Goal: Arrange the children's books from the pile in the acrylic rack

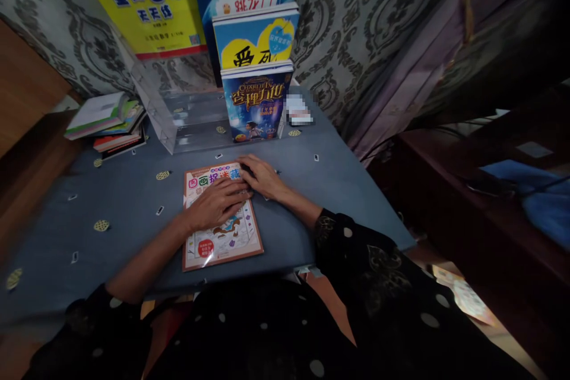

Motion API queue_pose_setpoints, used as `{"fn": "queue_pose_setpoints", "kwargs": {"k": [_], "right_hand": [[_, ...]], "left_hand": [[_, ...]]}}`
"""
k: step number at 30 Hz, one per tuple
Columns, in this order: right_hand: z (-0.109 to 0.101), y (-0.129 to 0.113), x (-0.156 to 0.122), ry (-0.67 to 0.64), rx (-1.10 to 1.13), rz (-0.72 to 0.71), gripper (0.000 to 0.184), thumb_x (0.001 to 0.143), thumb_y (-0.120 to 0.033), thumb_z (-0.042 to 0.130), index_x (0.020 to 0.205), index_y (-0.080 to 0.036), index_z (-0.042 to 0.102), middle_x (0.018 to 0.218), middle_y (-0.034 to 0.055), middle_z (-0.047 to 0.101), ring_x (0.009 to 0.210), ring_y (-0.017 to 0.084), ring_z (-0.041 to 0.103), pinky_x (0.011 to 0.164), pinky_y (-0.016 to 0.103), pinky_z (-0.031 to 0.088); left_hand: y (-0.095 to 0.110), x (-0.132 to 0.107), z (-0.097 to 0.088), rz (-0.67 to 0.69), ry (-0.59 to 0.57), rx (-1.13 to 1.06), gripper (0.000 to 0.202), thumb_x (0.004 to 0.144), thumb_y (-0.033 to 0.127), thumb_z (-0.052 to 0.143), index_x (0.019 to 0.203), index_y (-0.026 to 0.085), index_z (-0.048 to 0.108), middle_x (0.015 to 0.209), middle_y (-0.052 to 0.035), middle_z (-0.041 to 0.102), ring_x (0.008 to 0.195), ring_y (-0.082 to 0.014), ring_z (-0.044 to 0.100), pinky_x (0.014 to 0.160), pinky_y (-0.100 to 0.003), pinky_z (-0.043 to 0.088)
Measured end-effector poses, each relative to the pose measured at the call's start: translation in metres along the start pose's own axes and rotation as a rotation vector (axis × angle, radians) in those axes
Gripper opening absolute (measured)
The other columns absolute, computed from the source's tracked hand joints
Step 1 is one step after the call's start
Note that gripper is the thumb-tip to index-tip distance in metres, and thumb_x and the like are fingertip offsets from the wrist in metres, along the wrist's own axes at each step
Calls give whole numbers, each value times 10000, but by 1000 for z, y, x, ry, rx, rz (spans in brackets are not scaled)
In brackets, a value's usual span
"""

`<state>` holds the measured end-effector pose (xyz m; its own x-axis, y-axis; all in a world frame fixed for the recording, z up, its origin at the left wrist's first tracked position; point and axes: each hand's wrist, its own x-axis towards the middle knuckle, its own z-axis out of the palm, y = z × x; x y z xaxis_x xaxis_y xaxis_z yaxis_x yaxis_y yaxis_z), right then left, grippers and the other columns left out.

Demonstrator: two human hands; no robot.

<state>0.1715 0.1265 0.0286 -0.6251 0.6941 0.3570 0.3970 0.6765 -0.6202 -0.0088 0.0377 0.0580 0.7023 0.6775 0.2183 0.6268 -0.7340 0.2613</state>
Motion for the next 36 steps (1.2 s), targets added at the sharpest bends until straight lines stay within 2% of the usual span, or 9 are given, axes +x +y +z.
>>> {"fn": "queue_pose_setpoints", "kwargs": {"k": [7, 12, 18, 23, 31, 33, 36], "right_hand": [[1, 2, 0, -15, -29, -6, 311, 945, -211, 472, 1232, -173, 585, 1262, 115, 610, 1128, 239, 594, 991, 385, 469], [3, 3, -1, -7, -36, -1, 314, 939, -215, 477, 1225, -161, 593, 1291, 125, 593, 1106, 249, 608, 976, 404, 479], [4, 4, -2, -17, -53, -25, 320, 925, -200, 486, 1219, -160, 606, 1299, 126, 587, 1121, 254, 596, 984, 400, 471], [4, 4, -4, -37, -84, -45, 317, 924, -222, 503, 1217, -165, 610, 1312, 120, 575, 1138, 256, 586, 990, 414, 462], [4, 1, -7, -67, -122, -36, 342, 919, -243, 517, 1241, -167, 603, 1367, 145, 536, 1209, 293, 550, 1023, 455, 435], [4, 0, -7, -67, -120, -41, 344, 926, -239, 502, 1246, -160, 602, 1365, 149, 539, 1212, 288, 552, 1030, 449, 433], [3, 2, -7, -55, -71, -50, 356, 960, -254, 437, 1265, -155, 590, 1348, 150, 553, 1213, 276, 556, 1035, 452, 434]], "left_hand": [[26, -13, 3, 18, -88, -50, 365, 1002, 302, 426, 1329, 275, 585, 1400, -69, 576, 1338, -241, 472, 1143, -519, 290], [47, -23, 5, 30, -105, -112, 363, 996, 311, 452, 1340, 297, 566, 1411, -42, 571, 1402, -234, 399, 1174, -546, 234], [67, -30, 5, 47, -128, -116, 337, 999, 311, 461, 1313, 301, 582, 1410, -33, 572, 1408, -224, 395, 1185, -537, 224], [72, -33, 8, 63, -134, -58, 328, 989, 257, 464, 1289, 283, 592, 1415, -30, 567, 1409, -215, 393, 1194, -511, 224], [83, -38, 13, -17, -66, -60, 342, 1005, 205, 425, 1316, 238, 562, 1414, -54, 568, 1386, -204, 429, 1172, -481, 287], [76, -37, 10, -21, -79, -117, 352, 1006, 202, 417, 1330, 234, 549, 1422, -59, 560, 1362, -185, 459, 1166, -453, 308], [53, -28, 7, -36, -62, -161, 360, 1009, 208, 405, 1341, 221, 541, 1411, -74, 570, 1318, -173, 506, 1130, -416, 368]]}}
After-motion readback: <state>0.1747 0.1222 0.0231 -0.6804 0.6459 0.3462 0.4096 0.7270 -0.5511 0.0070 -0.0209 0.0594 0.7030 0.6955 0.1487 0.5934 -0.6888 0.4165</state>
